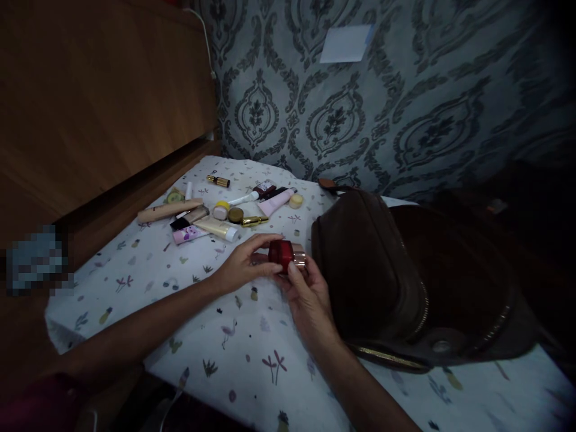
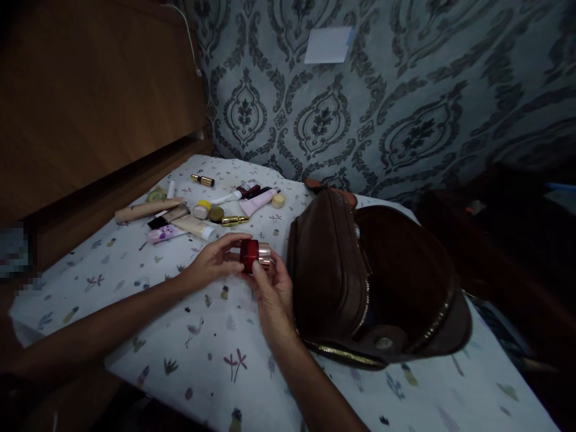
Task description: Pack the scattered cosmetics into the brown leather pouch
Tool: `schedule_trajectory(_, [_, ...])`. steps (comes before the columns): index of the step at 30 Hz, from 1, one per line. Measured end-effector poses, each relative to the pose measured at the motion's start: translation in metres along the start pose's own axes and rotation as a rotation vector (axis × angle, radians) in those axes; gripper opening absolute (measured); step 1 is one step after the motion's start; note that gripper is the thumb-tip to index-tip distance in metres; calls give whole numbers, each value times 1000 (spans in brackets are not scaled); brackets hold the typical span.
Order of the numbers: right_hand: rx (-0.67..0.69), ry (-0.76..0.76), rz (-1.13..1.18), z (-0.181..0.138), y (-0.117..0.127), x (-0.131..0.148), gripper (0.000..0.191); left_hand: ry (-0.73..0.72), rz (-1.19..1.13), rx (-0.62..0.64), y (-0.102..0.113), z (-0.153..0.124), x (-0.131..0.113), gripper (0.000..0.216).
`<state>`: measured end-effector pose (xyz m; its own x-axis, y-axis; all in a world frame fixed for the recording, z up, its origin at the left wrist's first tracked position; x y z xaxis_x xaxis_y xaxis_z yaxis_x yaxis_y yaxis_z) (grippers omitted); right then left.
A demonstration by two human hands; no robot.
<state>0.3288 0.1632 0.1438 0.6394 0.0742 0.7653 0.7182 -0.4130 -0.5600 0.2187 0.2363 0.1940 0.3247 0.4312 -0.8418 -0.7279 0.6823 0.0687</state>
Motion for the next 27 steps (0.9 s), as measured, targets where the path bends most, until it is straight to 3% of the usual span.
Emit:
schedule_trajectory(7, [-67, 110, -131, -1, 4, 8, 55, 122, -169, -31, -2, 0, 14, 58])
schedule_trajectory(12, [-54, 174, -200, -2, 1, 13, 59, 98, -51, 2, -3, -4, 11, 62])
schedule_trajectory(14, [-67, 209, -254, -3, 1, 15, 59, 131, -107, -33, -6, -8, 17, 64])
schedule_trajectory(20, [-186, 543, -810, -23, -11, 27, 57, 402, -625, -311, -24, -23, 39, 56])
schedule_trajectory(23, [-158, 719, -1061, -36, -29, 25, 53, 513, -659, -397, -26, -27, 40, 49])
schedule_trajectory(27, [-119, 880, -1278, -54, -48, 20, 55, 553, -541, -450, -18, -32, 38, 54])
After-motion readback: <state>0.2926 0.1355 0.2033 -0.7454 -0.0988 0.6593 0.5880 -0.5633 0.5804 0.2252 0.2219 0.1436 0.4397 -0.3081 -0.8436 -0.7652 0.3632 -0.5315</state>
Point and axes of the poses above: each hand's wrist, its own z-axis towards the middle knuckle, its own y-axis out of the back of the hand, x = y × z, the point moved 9 cm from there along z, towards the middle knuckle, and after that the axes turned 15 degrees about -y, right-handed, at the moved point
